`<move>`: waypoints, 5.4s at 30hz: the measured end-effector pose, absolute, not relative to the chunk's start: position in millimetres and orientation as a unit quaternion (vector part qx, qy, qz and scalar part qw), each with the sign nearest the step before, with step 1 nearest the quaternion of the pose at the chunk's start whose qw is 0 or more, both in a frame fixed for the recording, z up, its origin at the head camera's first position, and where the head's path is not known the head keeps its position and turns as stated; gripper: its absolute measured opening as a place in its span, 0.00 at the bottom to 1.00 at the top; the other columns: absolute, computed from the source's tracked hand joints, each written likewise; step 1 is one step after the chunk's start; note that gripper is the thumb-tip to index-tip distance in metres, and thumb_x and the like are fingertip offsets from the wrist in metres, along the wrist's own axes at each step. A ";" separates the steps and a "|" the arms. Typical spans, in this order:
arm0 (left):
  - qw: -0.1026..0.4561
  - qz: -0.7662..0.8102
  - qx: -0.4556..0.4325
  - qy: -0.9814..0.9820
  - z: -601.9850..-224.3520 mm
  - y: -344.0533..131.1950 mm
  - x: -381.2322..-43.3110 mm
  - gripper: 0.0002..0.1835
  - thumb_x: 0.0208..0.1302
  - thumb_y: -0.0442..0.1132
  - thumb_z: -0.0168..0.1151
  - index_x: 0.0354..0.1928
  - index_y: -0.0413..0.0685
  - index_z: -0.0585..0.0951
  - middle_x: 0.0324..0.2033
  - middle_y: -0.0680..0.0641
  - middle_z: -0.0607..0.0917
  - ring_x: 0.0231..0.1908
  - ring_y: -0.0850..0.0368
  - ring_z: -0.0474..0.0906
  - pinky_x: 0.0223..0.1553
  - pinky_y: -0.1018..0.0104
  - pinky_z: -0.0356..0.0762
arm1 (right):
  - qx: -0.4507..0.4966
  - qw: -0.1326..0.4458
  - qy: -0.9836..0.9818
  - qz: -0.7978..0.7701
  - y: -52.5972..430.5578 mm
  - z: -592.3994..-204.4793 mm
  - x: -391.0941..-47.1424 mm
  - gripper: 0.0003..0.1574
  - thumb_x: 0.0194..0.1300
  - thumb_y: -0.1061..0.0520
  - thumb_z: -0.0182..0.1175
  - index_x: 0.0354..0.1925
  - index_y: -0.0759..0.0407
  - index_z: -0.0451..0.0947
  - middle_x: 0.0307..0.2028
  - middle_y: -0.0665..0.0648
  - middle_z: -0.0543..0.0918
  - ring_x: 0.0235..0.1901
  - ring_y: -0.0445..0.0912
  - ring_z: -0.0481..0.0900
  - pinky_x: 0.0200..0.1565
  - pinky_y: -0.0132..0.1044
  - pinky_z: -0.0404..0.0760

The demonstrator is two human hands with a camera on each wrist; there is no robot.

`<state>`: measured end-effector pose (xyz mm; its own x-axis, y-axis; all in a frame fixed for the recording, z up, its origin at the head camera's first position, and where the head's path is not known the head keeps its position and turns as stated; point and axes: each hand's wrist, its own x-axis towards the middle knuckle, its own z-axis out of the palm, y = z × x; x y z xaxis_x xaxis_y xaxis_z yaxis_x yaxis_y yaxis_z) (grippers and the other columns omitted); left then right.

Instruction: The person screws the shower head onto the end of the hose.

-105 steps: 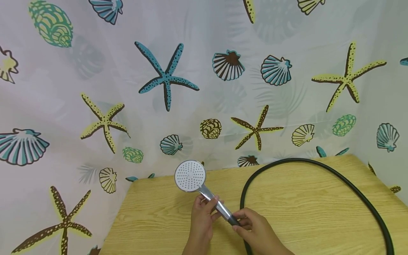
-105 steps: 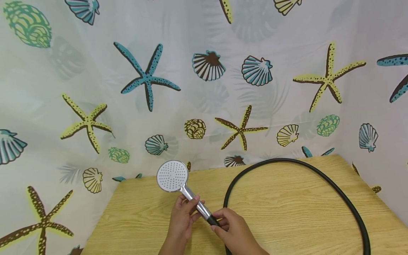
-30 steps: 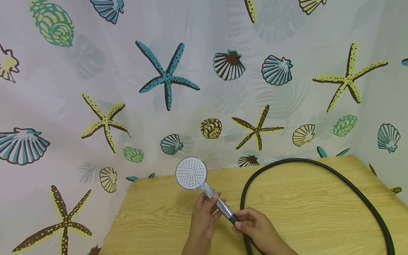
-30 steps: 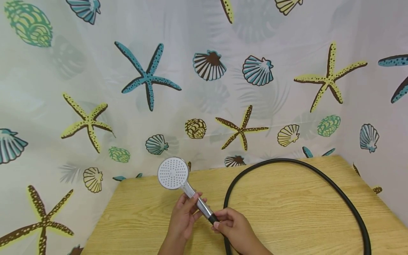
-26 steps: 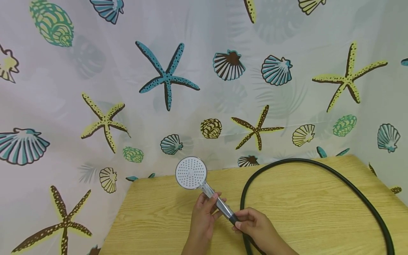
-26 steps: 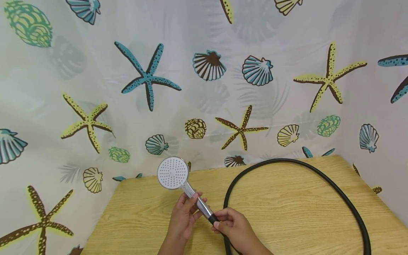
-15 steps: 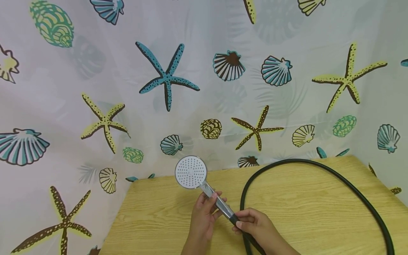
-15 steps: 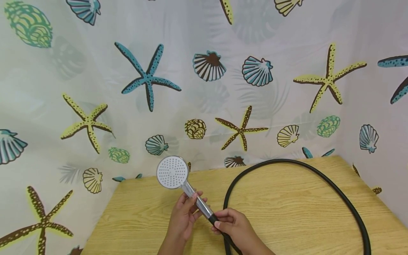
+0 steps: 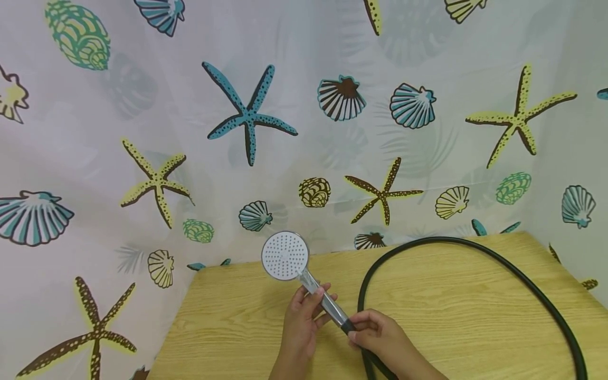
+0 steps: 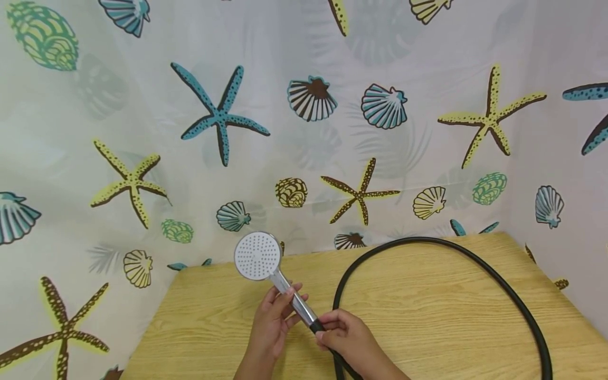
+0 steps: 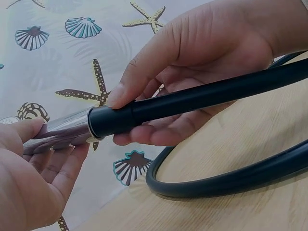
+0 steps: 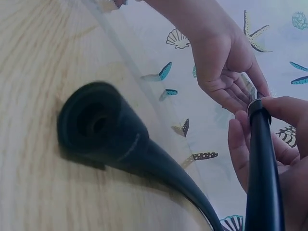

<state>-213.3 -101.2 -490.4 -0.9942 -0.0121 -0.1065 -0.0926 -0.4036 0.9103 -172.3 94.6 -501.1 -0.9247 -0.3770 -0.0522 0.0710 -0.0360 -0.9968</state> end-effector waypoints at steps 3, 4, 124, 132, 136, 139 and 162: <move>0.021 0.834 -0.050 0.549 -489.2 -101.1 -212.5 0.27 0.67 0.43 0.67 0.64 0.44 0.72 0.51 0.50 0.89 0.47 0.54 0.88 0.48 0.59 0.89 | -0.121 0.143 0.711 -0.678 93.3 -501.4 -171.6 0.27 0.68 0.51 0.66 0.58 0.65 0.74 0.47 0.59 0.83 0.44 0.49 0.85 0.45 0.34 0.88; 0.021 0.833 -0.051 0.550 -488.8 -101.1 -212.2 0.27 0.67 0.43 0.67 0.64 0.44 0.72 0.51 0.50 0.89 0.47 0.54 0.88 0.48 0.59 0.89 | -0.125 0.139 0.721 -0.668 92.9 -501.4 -171.2 0.27 0.68 0.50 0.66 0.58 0.64 0.75 0.45 0.58 0.83 0.43 0.48 0.85 0.44 0.33 0.87; 0.125 0.867 0.153 0.458 -485.5 -118.4 -209.7 0.12 0.79 0.33 0.45 0.55 0.53 0.75 0.47 0.55 0.86 0.47 0.58 0.89 0.52 0.60 0.88 | -0.267 0.220 0.568 -0.747 92.6 -508.6 -164.3 0.20 0.80 0.58 0.46 0.48 0.79 0.71 0.29 0.46 0.80 0.27 0.34 0.82 0.48 0.42 0.90; 0.144 0.869 0.190 0.434 -488.8 -121.4 -210.9 0.15 0.81 0.32 0.41 0.57 0.53 0.75 0.48 0.55 0.86 0.48 0.58 0.88 0.53 0.61 0.87 | -0.287 0.224 0.524 -0.770 91.9 -515.8 -165.5 0.14 0.80 0.61 0.45 0.47 0.62 0.78 0.30 0.46 0.81 0.27 0.34 0.81 0.50 0.45 0.90; 0.145 0.871 0.198 0.425 -490.0 -121.1 -211.2 0.16 0.81 0.32 0.40 0.58 0.53 0.75 0.49 0.55 0.86 0.49 0.58 0.88 0.55 0.58 0.86 | -0.290 0.227 0.523 -0.768 92.5 -515.9 -165.8 0.15 0.80 0.61 0.44 0.48 0.61 0.79 0.29 0.46 0.81 0.27 0.34 0.81 0.51 0.47 0.89; 0.142 0.872 0.186 0.430 -490.1 -119.9 -211.7 0.15 0.81 0.33 0.42 0.59 0.53 0.74 0.51 0.54 0.87 0.49 0.57 0.88 0.55 0.58 0.86 | -0.283 0.230 0.538 -0.760 93.7 -513.6 -166.1 0.15 0.80 0.59 0.45 0.48 0.59 0.79 0.29 0.45 0.81 0.28 0.35 0.83 0.51 0.46 0.89; 0.095 0.855 0.084 0.503 -487.4 -114.6 -213.9 0.11 0.77 0.37 0.51 0.57 0.54 0.75 0.53 0.54 0.88 0.51 0.55 0.88 0.51 0.62 0.88 | -0.218 0.212 0.652 -0.695 97.7 -502.1 -170.0 0.25 0.78 0.51 0.52 0.55 0.74 0.74 0.32 0.49 0.83 0.26 0.37 0.80 0.34 0.29 0.84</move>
